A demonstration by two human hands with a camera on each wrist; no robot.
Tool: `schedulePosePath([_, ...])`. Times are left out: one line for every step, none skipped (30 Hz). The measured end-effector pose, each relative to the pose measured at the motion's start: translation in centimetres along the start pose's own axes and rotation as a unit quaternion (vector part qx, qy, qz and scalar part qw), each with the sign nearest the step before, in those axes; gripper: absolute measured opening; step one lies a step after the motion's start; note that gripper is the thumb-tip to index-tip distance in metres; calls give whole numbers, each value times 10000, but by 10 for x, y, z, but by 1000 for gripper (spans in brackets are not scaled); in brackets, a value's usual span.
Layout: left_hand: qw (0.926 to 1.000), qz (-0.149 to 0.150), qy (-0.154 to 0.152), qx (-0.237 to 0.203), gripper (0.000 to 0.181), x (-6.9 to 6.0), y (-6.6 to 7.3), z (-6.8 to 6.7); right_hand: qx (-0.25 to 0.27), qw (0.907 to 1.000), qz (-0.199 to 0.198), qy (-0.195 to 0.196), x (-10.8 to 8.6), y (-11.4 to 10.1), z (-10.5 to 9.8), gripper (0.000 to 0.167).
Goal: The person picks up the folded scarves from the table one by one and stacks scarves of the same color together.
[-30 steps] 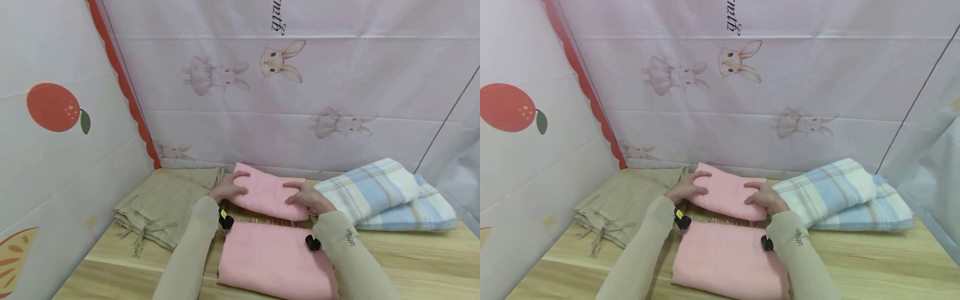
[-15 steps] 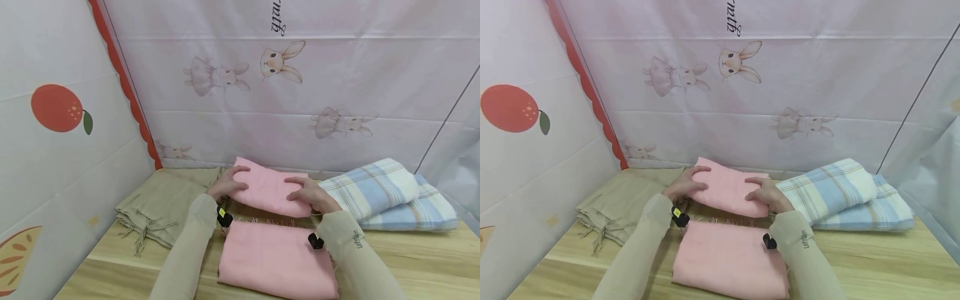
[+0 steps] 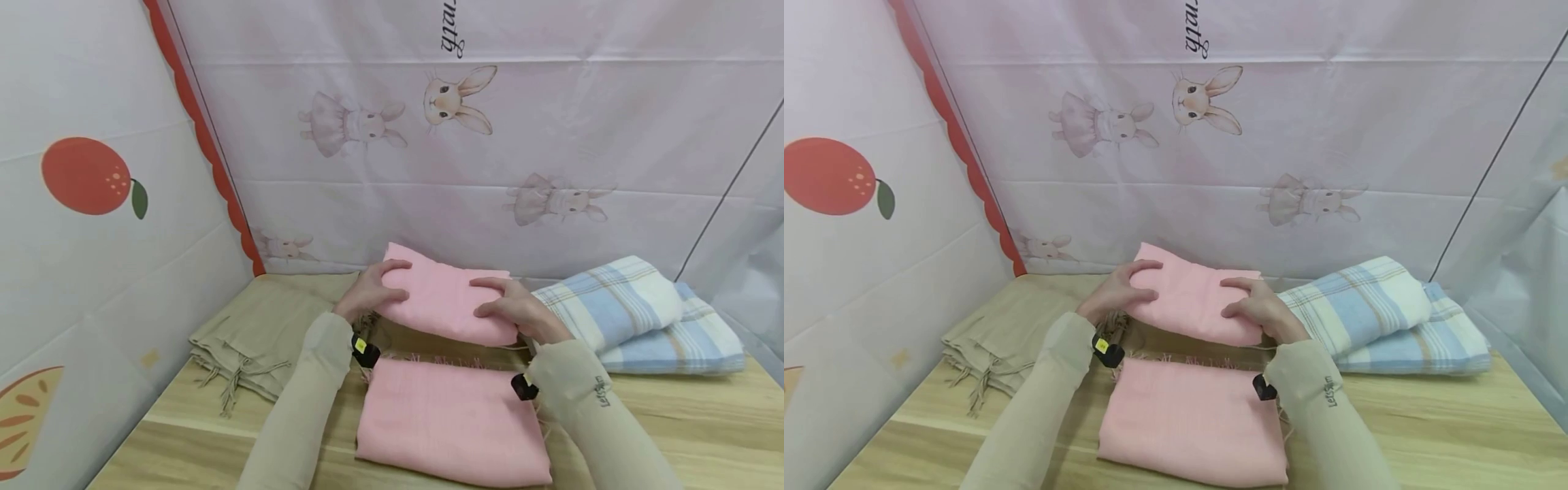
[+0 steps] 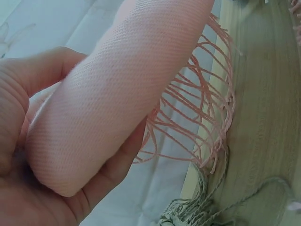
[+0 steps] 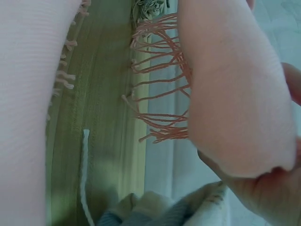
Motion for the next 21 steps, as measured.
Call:
schedulePosePath([10000,12,-10,-6,58,-1,0,0,-30,10000,-25,-11,-1,-1,0,69])
schedulePosePath([10000,25,-17,-15,58,-2,0,1,-50,10000,-58,-13,-2,-1,0,69])
schedulePosePath([10000,50,-13,-5,58,-3,0,1,-95,9999,-88,-10,-3,-2,0,69])
schedulePosePath([10000,78,-11,-11,58,-5,0,2,-138,9999,-97,-3,-3,-2,-1,68])
schedulePosePath([9999,107,-16,-24,58,-5,0,3,-189,9997,-120,7,-4,-3,-1,69])
schedulePosePath([9999,124,-10,-35,58,-7,0,4,-238,9996,-136,30,-5,-3,-2,68])
schedulePosePath([9999,145,-5,-51,58,-8,1,4,-262,9996,-131,44,-5,-3,-2,68])
schedulePosePath([9999,138,13,-53,58,-10,0,5,-286,9995,-133,64,-6,-3,-2,68])
schedulePosePath([9999,128,29,-68,58,-11,0,5,-308,9994,-138,75,-7,-3,-3,68])
schedulePosePath([9999,116,34,-106,58,-13,0,6,-335,9993,-161,76,-8,-4,-3,68])
schedulePosePath([9998,83,36,-152,58,-14,-1,6,-353,9991,-200,77,-9,-4,-3,68])
schedulePosePath([9998,71,37,-187,58,-16,-1,7,-352,9991,-218,82,-10,-4,-4,68])
schedulePosePath([9997,60,28,-231,57,-17,-2,7,-360,9990,-242,78,-12,-5,-4,68])
schedulePosePath([9996,44,17,-263,57,-19,-1,8,-373,9989,-275,80,-13,-5,-5,68])
schedulePosePath([9996,54,6,-280,58,-21,-1,8,-399,9987,-308,68,-15,-5,-5,68])
schedulePosePath([9996,54,-1,-287,57,-22,-1,9,-427,9985,-340,60,-16,-6,-5,68])
schedulePosePath([9996,41,2,-288,57,-24,-1,9,-437,9984,-359,53,-17,-6,-5,68])
schedulePosePath([9996,60,14,-264,57,-25,-1,10,-451,9983,-373,42,-19,-6,-4,68])
schedulePosePath([9997,62,31,-253,57,-27,-1,10,-456,9982,-394,25,-20,-7,-4,68])
schedulePosePath([9997,56,45,-247,57,-28,-1,10,-454,9981,-413,5,-22,-8,-3,68])
schedulePosePath([9997,70,66,-238,57,-30,-1,10,-455,9980,-435,-19,-23,-8,-3,68])
Point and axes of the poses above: each hand's wrist, its own x-axis towards the middle knuckle, its own z-axis out of the palm, y = z × x, the point moved 8 cm from there along x, towards the middle knuckle, and after that the axes turned 9 degrees about -z, right-handed, at the moved point
